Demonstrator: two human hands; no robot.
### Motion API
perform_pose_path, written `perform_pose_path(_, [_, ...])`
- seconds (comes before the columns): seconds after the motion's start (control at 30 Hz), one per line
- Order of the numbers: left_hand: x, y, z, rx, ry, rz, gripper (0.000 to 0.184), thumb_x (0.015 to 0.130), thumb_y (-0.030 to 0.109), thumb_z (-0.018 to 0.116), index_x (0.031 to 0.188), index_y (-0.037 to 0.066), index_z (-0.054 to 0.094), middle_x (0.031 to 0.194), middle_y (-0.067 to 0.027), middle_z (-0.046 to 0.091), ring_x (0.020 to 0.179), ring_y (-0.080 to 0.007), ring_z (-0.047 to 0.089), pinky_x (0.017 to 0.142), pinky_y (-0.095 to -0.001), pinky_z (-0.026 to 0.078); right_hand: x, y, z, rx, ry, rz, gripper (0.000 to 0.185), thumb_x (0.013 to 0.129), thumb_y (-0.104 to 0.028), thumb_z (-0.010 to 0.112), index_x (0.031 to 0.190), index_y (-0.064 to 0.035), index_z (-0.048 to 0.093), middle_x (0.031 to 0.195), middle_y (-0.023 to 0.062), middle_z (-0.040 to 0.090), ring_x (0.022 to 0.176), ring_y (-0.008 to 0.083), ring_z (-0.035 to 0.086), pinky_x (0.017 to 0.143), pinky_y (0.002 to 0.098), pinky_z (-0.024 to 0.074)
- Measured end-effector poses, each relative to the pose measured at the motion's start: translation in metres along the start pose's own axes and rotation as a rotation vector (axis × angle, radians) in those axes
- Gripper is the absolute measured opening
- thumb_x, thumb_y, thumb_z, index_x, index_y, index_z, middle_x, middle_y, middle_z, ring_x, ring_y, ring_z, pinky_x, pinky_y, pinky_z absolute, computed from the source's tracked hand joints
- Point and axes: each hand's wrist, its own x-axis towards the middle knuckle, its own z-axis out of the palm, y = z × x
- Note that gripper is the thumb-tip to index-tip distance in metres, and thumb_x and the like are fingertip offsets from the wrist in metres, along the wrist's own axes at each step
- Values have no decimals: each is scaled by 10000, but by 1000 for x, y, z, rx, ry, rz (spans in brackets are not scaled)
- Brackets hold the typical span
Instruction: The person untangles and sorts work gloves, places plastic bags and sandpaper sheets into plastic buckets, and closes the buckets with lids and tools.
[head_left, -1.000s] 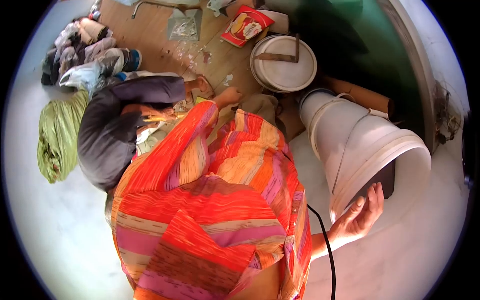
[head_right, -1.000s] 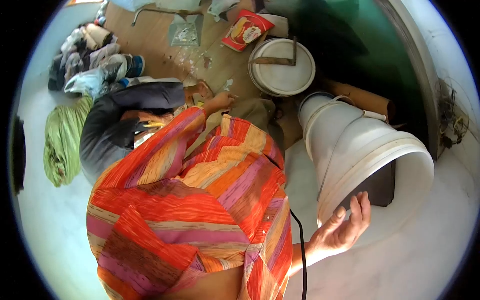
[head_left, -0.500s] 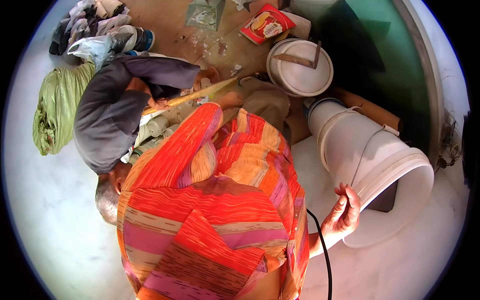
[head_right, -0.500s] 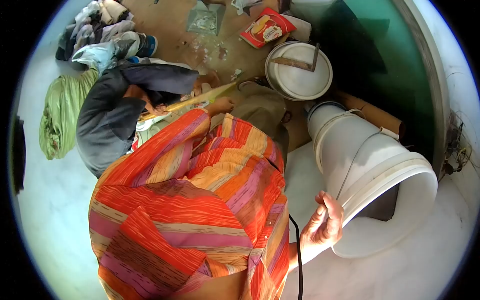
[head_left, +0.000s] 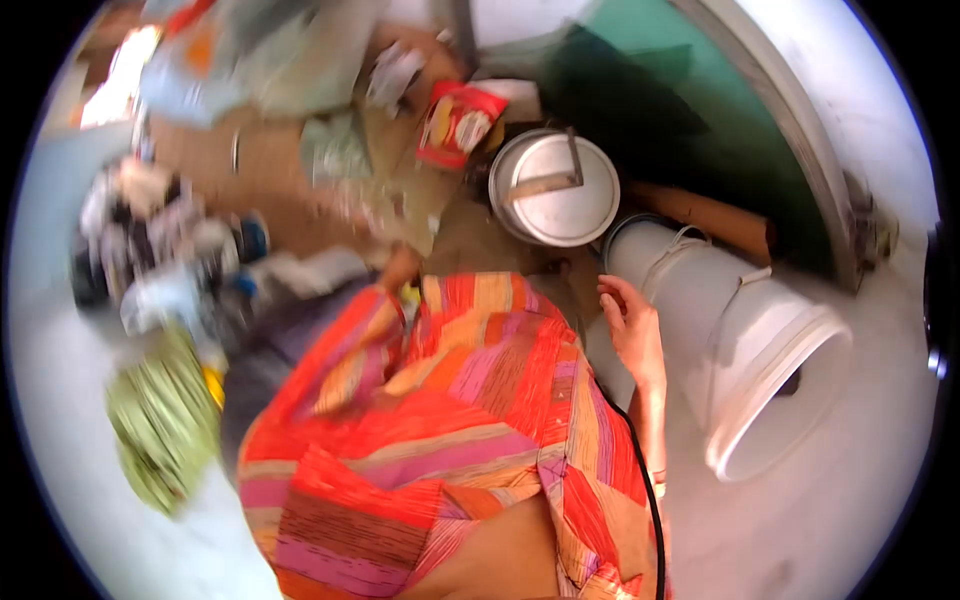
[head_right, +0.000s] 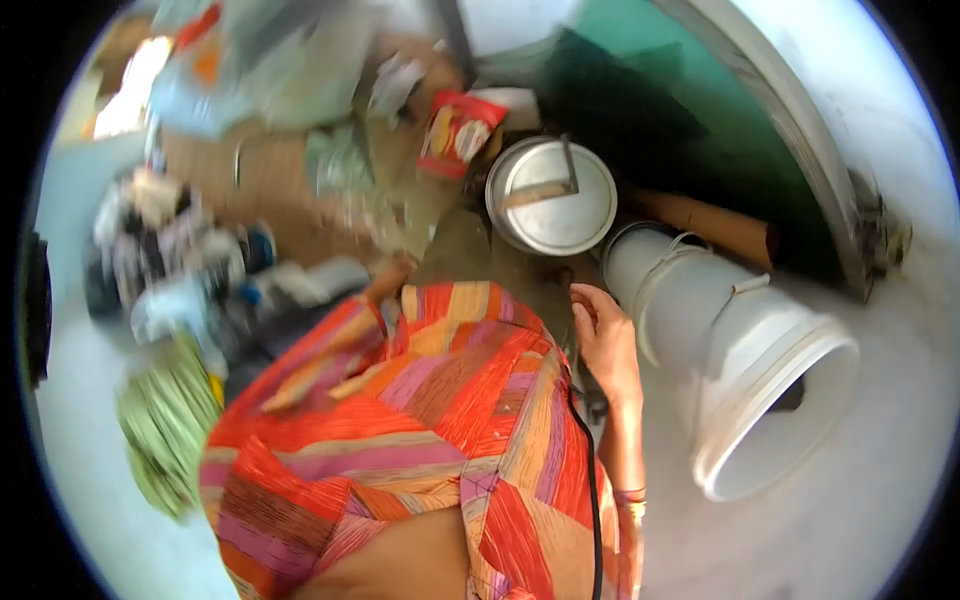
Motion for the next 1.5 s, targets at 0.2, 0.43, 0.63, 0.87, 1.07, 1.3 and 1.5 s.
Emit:
perform_pose_path(0.2, [101, -48, -176, -978, -256, -719, 238, 805, 97, 575, 1032, 27, 575, 737, -56, 606, 703, -148, 571, 582, -301, 479, 34, 14, 74, 1, -27, 64, 305, 810, -131, 569, 1092, -15, 556, 990, 208, 610, 907, 314, 617, 768, 359, 487])
perform_pose_path(0.43, [198, -83, -243, -1249, -50, -842, 271, 835, 143, 571, 1089, 49, 552, 837, -48, 601, 673, -121, 567, 538, -243, 459, 4, 22, 100, 159, 264, 238, 298, 823, -122, 552, 1098, -8, 558, 1011, 206, 615, 944, 296, 611, 805, 341, 473])
perform_pose_path(0.63, [131, -50, -202, -1309, -229, -934, 291, 821, 150, 569, 1094, 48, 561, 819, -55, 602, 669, -144, 574, 533, -260, 460, -52, 77, 93, 84, 114, 481, 312, 860, -165, 530, 1127, -5, 546, 999, 174, 631, 941, 233, 613, 820, 306, 453])
perform_pose_path(0.87, [18, 4, -65, -1306, -49, -1135, 258, 783, 101, 533, 1017, 8, 590, 766, -84, 609, 714, -175, 589, 560, -299, 455, -7, 101, 26, -214, -145, 444, 291, 881, -164, 499, 1137, -33, 544, 959, 130, 641, 880, 212, 612, 763, 303, 463])
perform_pose_path(1.07, [5, 135, -26, -1547, 276, -1335, 221, 812, 115, 517, 954, -26, 610, 720, -104, 611, 610, -165, 582, 531, -300, 457, 26, 143, 7, -336, -227, 398, 265, 884, -114, 492, 1129, -29, 546, 980, 144, 630, 894, 239, 607, 771, 321, 464])
perform_pose_path(1.3, [-17, 174, 14, -1527, 138, -1208, 249, 865, 142, 501, 1025, -30, 584, 866, -92, 636, 693, -172, 598, 618, -299, 485, 52, 146, 58, -359, -554, 249, 267, 894, -113, 491, 1143, -22, 524, 967, 126, 626, 874, 208, 590, 779, 296, 458])
perform_pose_path(1.5, [23, 116, 38, -1180, 162, -1305, 210, 813, 182, 575, 848, -20, 621, 673, -93, 626, 600, -163, 591, 553, -306, 458, 73, 225, 110, 46, -596, 554, 284, 918, -150, 466, 1157, -3, 511, 1032, 84, 591, 885, 154, 569, 776, 262, 456])
